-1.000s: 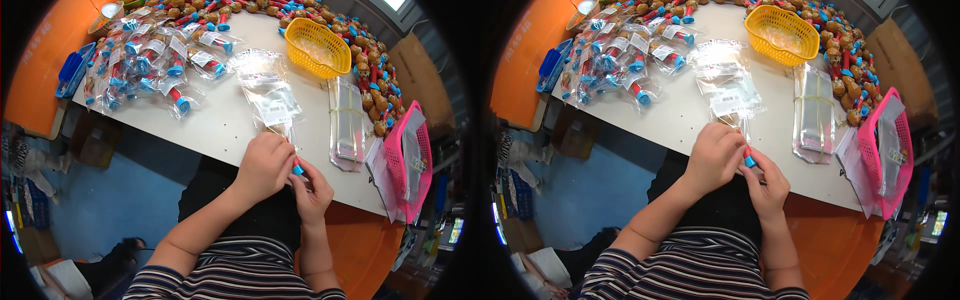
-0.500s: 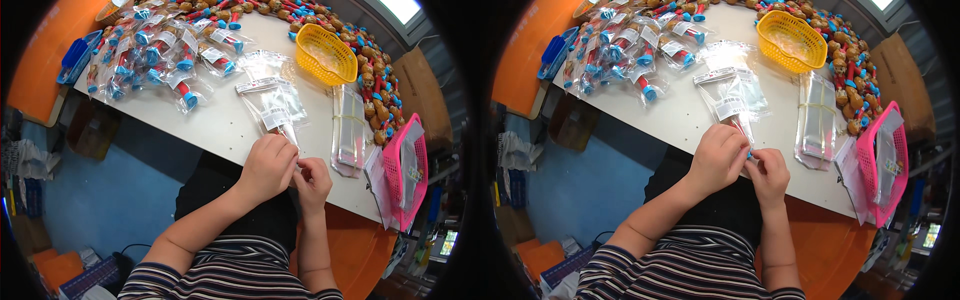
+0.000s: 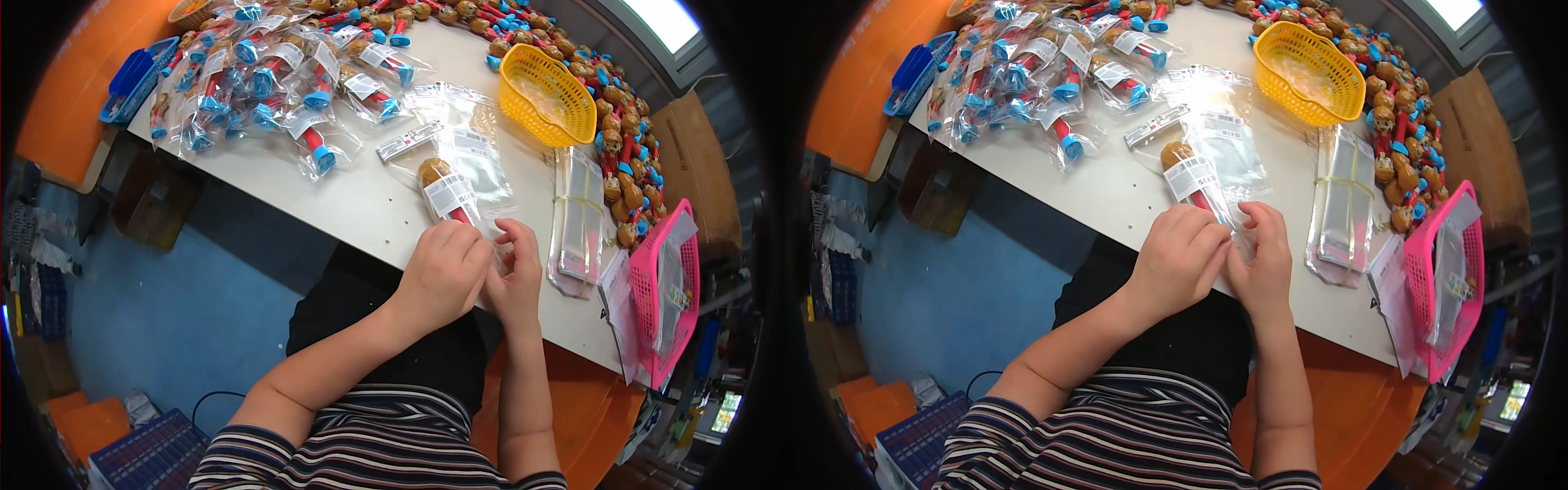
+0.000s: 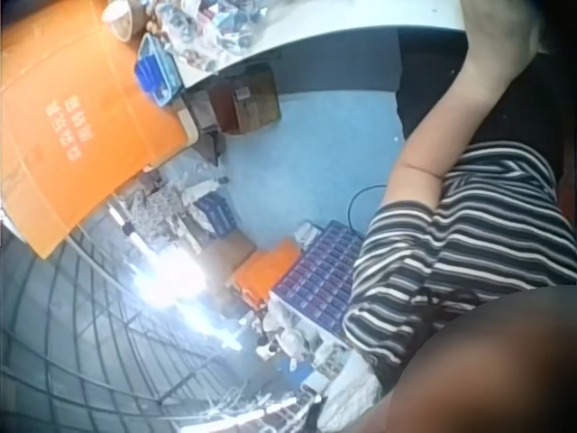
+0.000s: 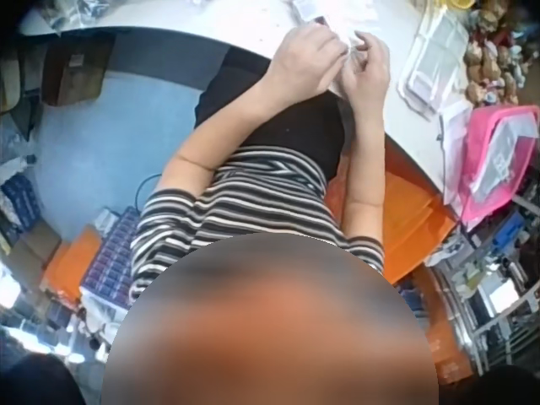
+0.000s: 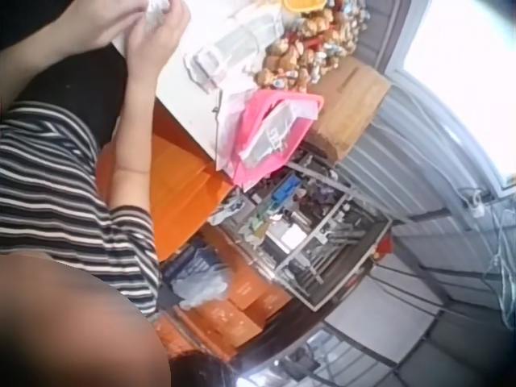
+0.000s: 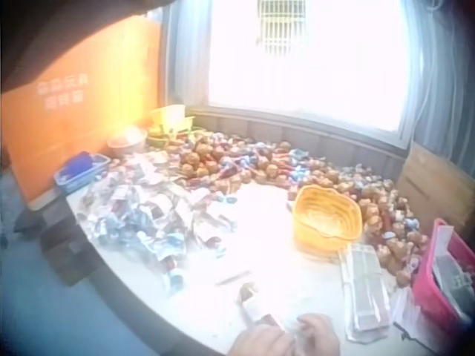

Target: Packing small toy figures into plastic bags and placing the packed items into a shipping box.

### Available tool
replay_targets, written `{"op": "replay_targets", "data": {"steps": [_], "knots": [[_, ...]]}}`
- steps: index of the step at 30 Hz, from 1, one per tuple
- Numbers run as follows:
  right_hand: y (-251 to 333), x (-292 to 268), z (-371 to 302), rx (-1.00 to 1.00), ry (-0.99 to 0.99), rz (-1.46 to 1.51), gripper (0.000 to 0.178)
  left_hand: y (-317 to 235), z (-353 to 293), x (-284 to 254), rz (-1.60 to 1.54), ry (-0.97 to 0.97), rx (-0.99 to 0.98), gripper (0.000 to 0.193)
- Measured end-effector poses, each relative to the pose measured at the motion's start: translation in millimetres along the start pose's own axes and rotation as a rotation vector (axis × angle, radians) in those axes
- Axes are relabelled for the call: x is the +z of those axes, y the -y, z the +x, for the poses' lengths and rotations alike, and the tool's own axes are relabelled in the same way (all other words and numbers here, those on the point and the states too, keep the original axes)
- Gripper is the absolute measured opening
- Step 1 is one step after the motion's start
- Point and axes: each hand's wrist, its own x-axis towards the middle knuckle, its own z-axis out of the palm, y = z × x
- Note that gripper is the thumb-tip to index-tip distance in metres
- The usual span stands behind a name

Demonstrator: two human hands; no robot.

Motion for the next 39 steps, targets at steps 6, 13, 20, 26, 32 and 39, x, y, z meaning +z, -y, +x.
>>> {"op": "replay_targets", "data": {"steps": [6, 13, 20, 26, 32, 39], "knots": [[-0.9, 8.1, 8.8, -0.026, 0.051, 0.018, 0.049, 4.2, 0.1, 1.2, 0.01, 0.019, 0.004, 0.017], [-1.5, 6.0, 13.5, 0.0, 0.055, -0.032, 0.045, 11.9, 2.2, 1.4, 0.024, 0.003, -0.02, 0.03], [0.6, 6.7, 17.9, 0.076, 0.027, 0.001, 0.037, 15.6, 16.1, -0.1, 0.121, 0.071, -0.112, 0.049], [-5.9, 3.2, 15.5, 0.099, 0.041, 0.093, 0.036, 23.8, 11.1, 16.9, 0.181, -0.027, -0.083, 0.033], [-7.6, -16.1, 10.6, 0.366, 0.107, 0.325, 0.037, 28.6, 13.4, 30.7, 0.126, -0.006, -0.084, 0.031], [-18.2, -40.0, 13.4, 0.736, 0.21, 0.734, 0.036, -4.4, 5.4, 22.4, 0.094, -0.002, -0.042, 0.026]]}}
